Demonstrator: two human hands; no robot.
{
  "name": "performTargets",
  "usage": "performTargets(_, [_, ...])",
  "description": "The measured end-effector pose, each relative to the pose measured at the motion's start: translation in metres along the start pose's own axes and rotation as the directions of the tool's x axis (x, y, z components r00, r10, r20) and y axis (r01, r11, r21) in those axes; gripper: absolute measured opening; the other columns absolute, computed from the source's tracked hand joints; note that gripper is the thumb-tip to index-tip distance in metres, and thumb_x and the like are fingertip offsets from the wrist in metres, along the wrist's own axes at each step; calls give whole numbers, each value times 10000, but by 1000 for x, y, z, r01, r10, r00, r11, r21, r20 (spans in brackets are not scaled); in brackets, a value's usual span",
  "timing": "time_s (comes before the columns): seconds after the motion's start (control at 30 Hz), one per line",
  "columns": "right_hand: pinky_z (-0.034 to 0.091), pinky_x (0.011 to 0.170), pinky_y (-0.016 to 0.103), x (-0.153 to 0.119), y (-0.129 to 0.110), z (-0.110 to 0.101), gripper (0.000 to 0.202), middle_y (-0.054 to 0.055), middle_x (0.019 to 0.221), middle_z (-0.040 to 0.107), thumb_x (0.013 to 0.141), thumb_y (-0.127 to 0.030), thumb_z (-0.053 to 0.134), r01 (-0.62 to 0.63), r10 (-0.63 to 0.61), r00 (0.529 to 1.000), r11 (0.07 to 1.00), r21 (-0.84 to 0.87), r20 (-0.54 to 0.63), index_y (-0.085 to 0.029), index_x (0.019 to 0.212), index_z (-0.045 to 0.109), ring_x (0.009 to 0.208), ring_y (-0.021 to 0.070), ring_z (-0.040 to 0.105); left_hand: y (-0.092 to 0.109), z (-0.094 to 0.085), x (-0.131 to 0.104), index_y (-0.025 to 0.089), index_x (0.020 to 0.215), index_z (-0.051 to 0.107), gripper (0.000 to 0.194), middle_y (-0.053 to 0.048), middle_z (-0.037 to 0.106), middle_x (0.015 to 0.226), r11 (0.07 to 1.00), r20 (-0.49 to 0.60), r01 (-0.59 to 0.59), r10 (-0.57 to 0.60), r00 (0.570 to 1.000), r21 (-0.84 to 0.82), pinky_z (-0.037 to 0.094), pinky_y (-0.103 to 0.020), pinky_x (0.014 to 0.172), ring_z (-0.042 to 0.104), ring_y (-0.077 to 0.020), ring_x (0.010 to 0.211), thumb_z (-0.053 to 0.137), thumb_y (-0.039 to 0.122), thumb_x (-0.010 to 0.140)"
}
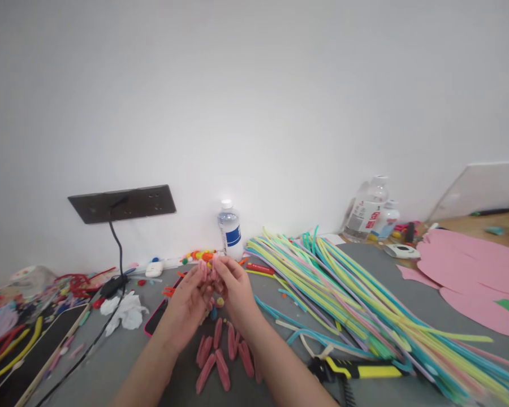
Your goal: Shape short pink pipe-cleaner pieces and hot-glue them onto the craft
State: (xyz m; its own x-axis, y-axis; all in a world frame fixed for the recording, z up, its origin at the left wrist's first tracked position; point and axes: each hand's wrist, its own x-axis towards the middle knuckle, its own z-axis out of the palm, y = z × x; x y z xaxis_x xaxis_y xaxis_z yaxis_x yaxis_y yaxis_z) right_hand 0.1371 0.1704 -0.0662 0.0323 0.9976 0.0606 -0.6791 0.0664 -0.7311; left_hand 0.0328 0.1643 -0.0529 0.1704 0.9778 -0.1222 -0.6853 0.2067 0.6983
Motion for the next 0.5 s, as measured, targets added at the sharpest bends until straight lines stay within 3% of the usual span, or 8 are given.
performTargets(0.2, [282, 423, 183, -8, 9, -4, 414, -83, 521, 485, 627, -497, 887, -106, 105, 993, 994, 0, 50, -183, 743, 643, 432, 53, 329, -3, -12, -10, 148, 738, 686, 309, 14, 682, 722, 999, 30, 16, -18, 999, 40, 527, -172, 597, 617, -77, 624, 921, 318, 632])
performTargets(0.5, [319, 490, 184, -14, 16, -9, 399, -31, 607, 601, 645, -501, 883, -91, 92, 994, 995, -33, 57, -183, 782, 686, 516, 80, 457, -8, -17, -9, 146, 623, 601, 360, 20, 589, 644, 998, 83, -1, -5, 997, 64, 495, -187, 635, 547, -84, 628, 901, 341, 664])
